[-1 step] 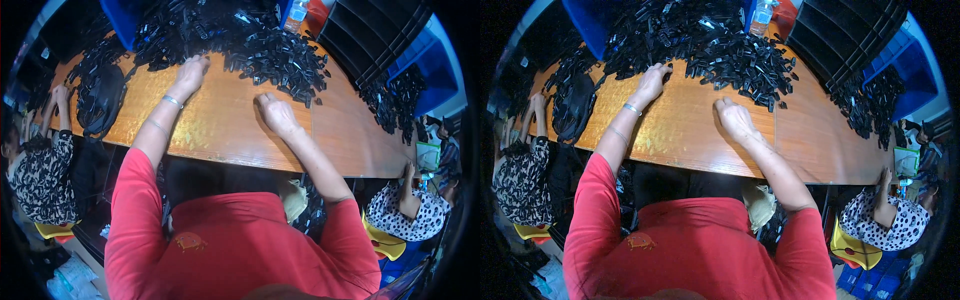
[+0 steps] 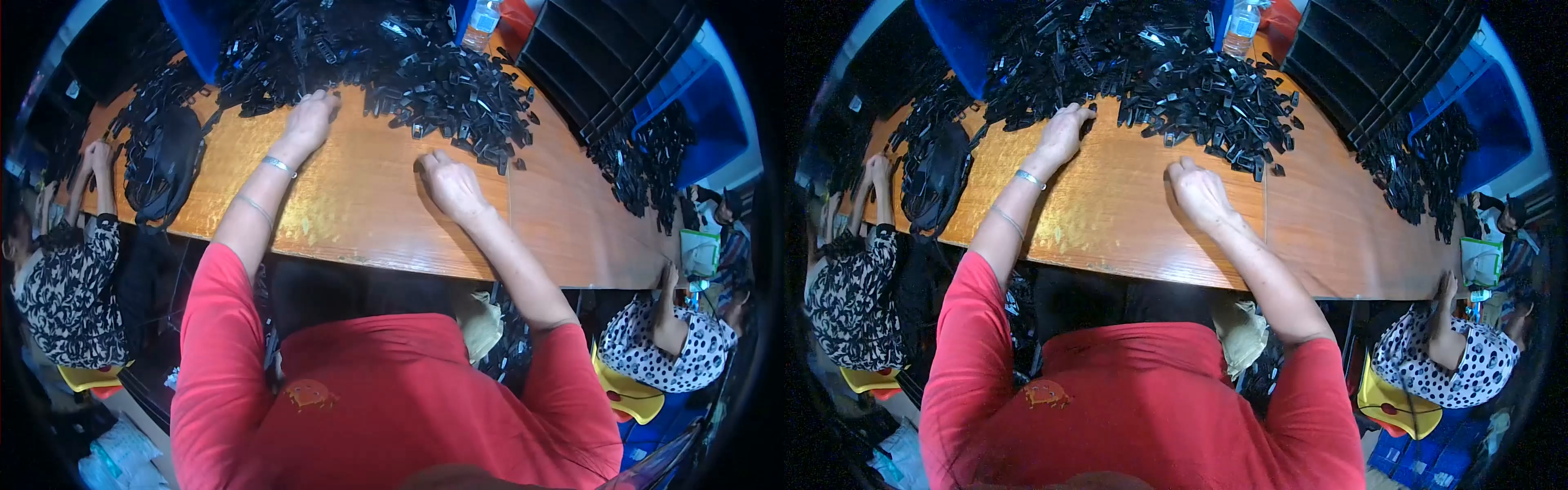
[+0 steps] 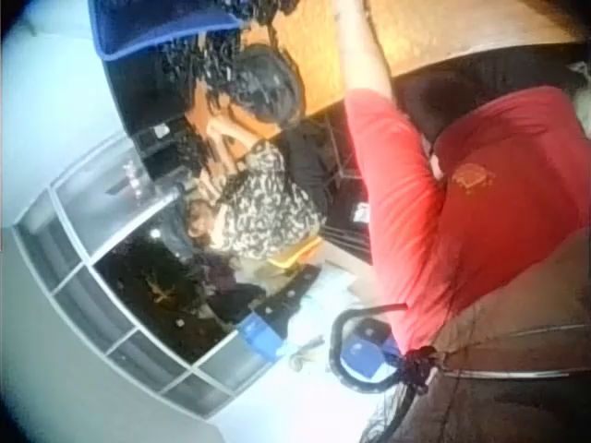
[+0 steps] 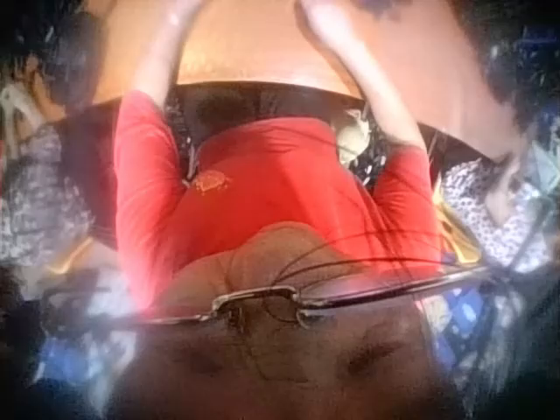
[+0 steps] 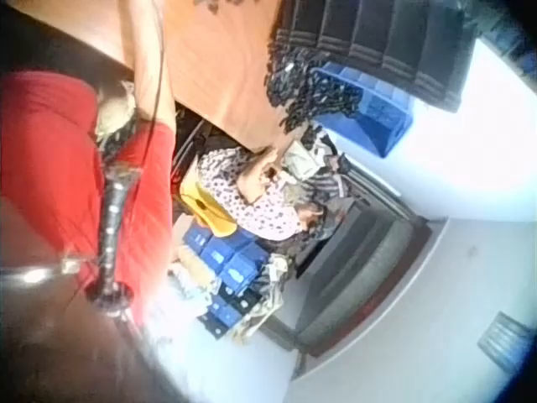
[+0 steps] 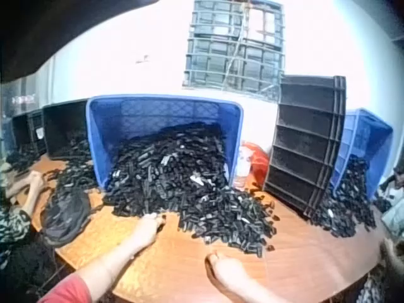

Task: The person assembles small plastic parts by picking up components from the table and snapping them together by hand.

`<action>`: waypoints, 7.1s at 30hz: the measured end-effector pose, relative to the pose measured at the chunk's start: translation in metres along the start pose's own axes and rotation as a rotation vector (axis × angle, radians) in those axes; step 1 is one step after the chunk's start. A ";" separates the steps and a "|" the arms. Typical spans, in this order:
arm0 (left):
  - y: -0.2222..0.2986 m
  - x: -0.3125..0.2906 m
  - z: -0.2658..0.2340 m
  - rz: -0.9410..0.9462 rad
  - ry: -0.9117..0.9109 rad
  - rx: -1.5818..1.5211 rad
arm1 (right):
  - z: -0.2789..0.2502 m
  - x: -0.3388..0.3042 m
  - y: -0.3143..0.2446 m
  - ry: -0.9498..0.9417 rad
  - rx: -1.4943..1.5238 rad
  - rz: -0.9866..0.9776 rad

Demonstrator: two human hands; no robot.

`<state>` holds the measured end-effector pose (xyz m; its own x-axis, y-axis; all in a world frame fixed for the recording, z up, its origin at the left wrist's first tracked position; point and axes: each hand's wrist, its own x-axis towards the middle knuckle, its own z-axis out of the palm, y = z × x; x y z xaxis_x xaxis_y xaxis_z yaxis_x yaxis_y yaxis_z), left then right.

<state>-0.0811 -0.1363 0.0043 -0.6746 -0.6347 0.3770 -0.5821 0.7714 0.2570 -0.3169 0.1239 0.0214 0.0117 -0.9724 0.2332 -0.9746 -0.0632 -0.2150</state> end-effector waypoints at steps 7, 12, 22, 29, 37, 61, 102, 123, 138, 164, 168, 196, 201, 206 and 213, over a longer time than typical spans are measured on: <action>0.036 -0.041 -0.027 0.139 -0.043 0.121 | -0.003 -0.003 0.001 0.034 0.023 0.040; 0.079 -0.091 -0.049 0.077 -0.049 -0.100 | 0.002 0.006 -0.028 0.041 0.241 0.036; 0.062 -0.135 -0.033 -0.094 0.134 -0.286 | 0.039 0.042 -0.077 0.201 0.421 -0.027; 0.062 -0.133 -0.030 -0.077 0.157 -0.323 | 0.042 0.063 -0.063 0.093 0.308 -0.125; 0.053 -0.154 -0.048 -0.145 0.102 -0.358 | 0.043 0.075 -0.089 -0.047 0.333 -0.376; 0.043 -0.263 -0.134 -0.434 0.281 -0.408 | 0.018 0.142 -0.015 -0.024 -0.028 -0.143; 0.110 -0.125 -0.067 0.108 -0.057 -0.184 | 0.000 0.005 -0.036 -0.020 0.070 -0.160; 0.075 -0.152 -0.043 -0.078 0.078 -0.322 | 0.027 0.016 -0.076 0.084 0.386 -0.033; 0.071 -0.141 -0.041 -0.058 0.134 -0.285 | 0.039 0.063 -0.085 0.104 0.231 -0.402; 0.092 0.009 0.006 -0.323 -0.058 -0.152 | 0.012 0.020 -0.032 0.086 0.135 -0.183; 0.091 0.000 0.010 -0.282 0.013 -0.163 | -0.003 0.027 -0.039 -0.013 0.136 -0.223; 0.046 -0.102 -0.022 -0.080 0.090 -0.290 | 0.029 0.078 -0.051 0.191 0.269 -0.096; 0.041 -0.103 -0.017 -0.088 0.134 -0.340 | 0.035 0.087 -0.050 0.060 0.260 -0.086; 0.038 -0.104 -0.018 -0.098 0.131 -0.346 | 0.037 0.090 -0.044 0.016 0.249 -0.127; 0.049 -0.096 -0.014 -0.063 0.159 -0.344 | 0.048 0.100 -0.056 0.041 0.190 -0.252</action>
<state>-0.0390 -0.0370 -0.0067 -0.5480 -0.6873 0.4768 -0.4155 0.7184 0.5580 -0.2504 0.0193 0.0117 0.2350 -0.9112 0.3384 -0.8830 -0.3456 -0.3176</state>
